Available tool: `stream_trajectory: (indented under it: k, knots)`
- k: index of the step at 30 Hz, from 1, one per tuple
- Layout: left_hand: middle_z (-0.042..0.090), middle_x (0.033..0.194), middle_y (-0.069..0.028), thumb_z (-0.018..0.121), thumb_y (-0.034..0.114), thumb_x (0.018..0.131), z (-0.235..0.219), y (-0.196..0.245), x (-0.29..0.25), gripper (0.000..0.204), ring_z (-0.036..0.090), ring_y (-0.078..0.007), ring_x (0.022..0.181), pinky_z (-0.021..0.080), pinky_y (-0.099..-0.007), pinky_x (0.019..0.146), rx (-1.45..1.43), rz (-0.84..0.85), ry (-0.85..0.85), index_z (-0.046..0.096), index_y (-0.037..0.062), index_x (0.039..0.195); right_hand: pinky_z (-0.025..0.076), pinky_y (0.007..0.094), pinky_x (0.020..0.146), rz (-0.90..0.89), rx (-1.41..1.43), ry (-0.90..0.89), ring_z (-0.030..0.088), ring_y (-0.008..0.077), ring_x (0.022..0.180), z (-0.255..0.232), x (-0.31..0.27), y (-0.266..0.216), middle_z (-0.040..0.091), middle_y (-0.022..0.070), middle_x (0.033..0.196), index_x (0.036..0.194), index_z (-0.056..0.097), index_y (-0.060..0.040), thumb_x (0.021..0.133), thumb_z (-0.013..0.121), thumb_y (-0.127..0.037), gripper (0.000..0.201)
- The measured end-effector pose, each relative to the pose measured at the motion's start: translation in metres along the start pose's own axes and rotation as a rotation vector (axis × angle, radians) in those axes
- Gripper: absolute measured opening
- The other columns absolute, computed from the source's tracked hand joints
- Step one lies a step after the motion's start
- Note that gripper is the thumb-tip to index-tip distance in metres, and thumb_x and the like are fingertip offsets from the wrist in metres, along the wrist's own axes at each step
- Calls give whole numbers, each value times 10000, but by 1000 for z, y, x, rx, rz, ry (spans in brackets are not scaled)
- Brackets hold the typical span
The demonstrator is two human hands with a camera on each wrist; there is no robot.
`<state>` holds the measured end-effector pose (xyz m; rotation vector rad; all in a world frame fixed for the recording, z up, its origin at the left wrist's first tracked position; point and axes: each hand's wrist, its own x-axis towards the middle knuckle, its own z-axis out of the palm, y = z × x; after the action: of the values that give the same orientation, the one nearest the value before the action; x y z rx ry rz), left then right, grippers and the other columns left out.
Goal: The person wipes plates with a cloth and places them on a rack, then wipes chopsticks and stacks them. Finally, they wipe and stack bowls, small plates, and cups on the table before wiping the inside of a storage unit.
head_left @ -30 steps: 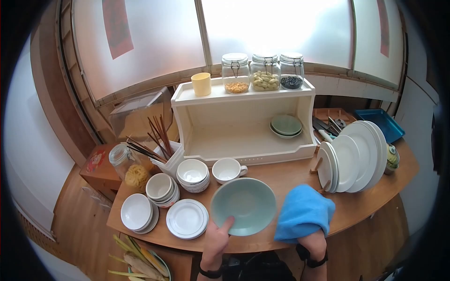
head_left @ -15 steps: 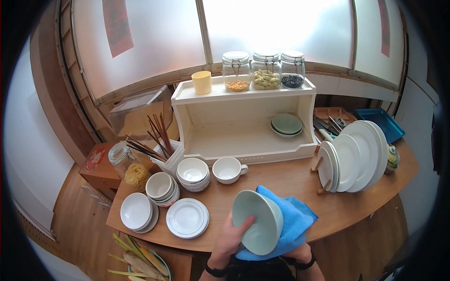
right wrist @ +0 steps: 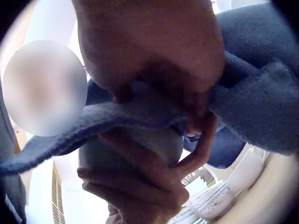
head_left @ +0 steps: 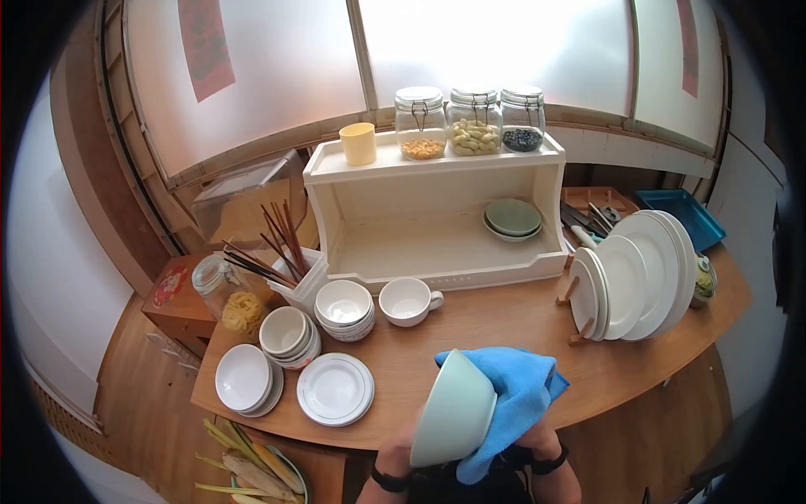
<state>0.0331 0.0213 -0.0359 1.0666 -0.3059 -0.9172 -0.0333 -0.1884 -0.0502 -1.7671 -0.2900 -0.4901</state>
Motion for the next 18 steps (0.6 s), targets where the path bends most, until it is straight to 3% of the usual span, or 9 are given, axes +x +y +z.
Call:
stream_trajectory:
  k: [4,7,8,11,15,17,18]
  knots:
    - [633,1222,-103,689,160,974,2,9,5,475,635,-162,1060,532,-300,912,13,164,178,487,-5,1372,473,411,1008,28,148,163,599,230,1139,-1,4,4,646,133,1217,1265,596,-2,826,813,-162,515]
    - [639,1219,-94,685,115,965,1,13,1,444,646,-171,1056,550,-326,915,-68,339,327,500,-5,1350,509,379,937,2,75,471,635,204,1051,-1,5,1,684,115,1126,1203,615,26,869,744,-120,387]
    - [642,1200,-102,636,89,990,-1,11,1,397,664,-174,1006,579,-315,844,-51,380,404,499,4,1352,528,354,881,-78,97,546,647,187,1001,-4,7,11,693,94,1064,1166,623,39,886,698,-96,320]
    - [630,1211,-110,619,77,995,1,19,-7,410,673,-168,995,606,-293,738,236,461,565,483,-11,1371,518,368,909,-77,247,713,636,186,1040,-2,5,10,675,91,1097,1163,625,31,880,698,-111,325]
    - [726,1089,-163,622,111,972,22,23,-11,527,716,-180,883,578,-327,726,436,453,648,485,76,1480,418,450,1076,-254,-47,426,614,284,1162,9,16,-22,651,137,1202,1218,634,-16,873,703,-177,387]
    - [747,998,-189,636,117,942,25,18,-12,585,733,-182,810,582,-343,679,648,407,658,477,130,1505,380,498,1120,-282,-508,93,593,388,1204,6,28,-27,652,172,1241,1259,635,-43,843,712,-179,444]
    - [737,1036,-118,628,19,939,30,16,-10,626,696,-119,816,592,-258,677,572,400,588,438,108,1529,414,505,1094,-306,-615,67,587,423,1206,11,36,-32,642,217,1260,1267,633,-38,826,691,-139,456]
